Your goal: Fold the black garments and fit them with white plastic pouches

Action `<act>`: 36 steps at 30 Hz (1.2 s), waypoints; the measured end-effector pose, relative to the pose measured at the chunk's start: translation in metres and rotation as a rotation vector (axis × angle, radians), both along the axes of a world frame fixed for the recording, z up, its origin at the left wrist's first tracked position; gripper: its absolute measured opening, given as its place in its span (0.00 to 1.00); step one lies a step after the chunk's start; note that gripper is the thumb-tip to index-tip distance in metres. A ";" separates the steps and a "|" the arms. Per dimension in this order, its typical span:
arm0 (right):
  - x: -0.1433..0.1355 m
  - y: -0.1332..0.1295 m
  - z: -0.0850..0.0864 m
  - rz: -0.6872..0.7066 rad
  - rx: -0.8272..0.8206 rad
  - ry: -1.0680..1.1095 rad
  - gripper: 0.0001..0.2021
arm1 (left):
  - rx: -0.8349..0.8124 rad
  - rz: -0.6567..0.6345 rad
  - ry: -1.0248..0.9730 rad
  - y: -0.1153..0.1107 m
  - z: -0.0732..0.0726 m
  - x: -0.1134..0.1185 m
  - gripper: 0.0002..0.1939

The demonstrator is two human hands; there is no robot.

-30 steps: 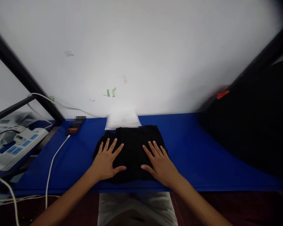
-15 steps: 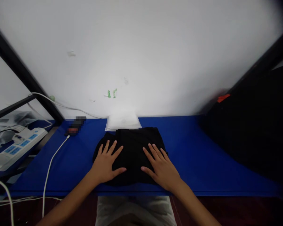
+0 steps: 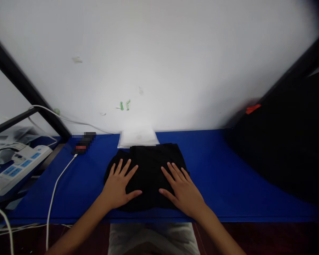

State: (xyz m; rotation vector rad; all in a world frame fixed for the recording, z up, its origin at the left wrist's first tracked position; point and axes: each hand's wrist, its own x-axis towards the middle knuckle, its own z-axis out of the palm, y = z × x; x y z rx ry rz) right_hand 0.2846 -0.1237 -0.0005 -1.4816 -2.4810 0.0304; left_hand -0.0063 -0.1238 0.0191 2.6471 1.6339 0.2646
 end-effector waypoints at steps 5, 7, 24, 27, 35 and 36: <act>-0.001 -0.001 0.003 0.000 -0.014 -0.019 0.38 | -0.001 0.000 0.000 0.000 0.000 0.000 0.44; -0.001 -0.001 0.003 0.000 -0.011 -0.024 0.38 | 0.007 -0.002 0.000 0.000 -0.001 0.000 0.44; 0.000 -0.003 0.003 0.029 0.022 0.007 0.37 | 0.012 0.010 0.010 -0.007 -0.001 0.003 0.43; 0.004 -0.009 0.011 0.074 0.014 0.037 0.35 | 0.000 0.006 -0.005 -0.012 0.002 0.003 0.43; 0.045 -0.048 0.033 0.241 -0.089 0.125 0.26 | 0.007 -0.417 -0.176 -0.039 0.023 -0.012 0.40; 0.050 -0.053 0.034 0.228 -0.094 0.146 0.22 | 0.003 -0.445 -0.196 -0.044 0.025 -0.014 0.32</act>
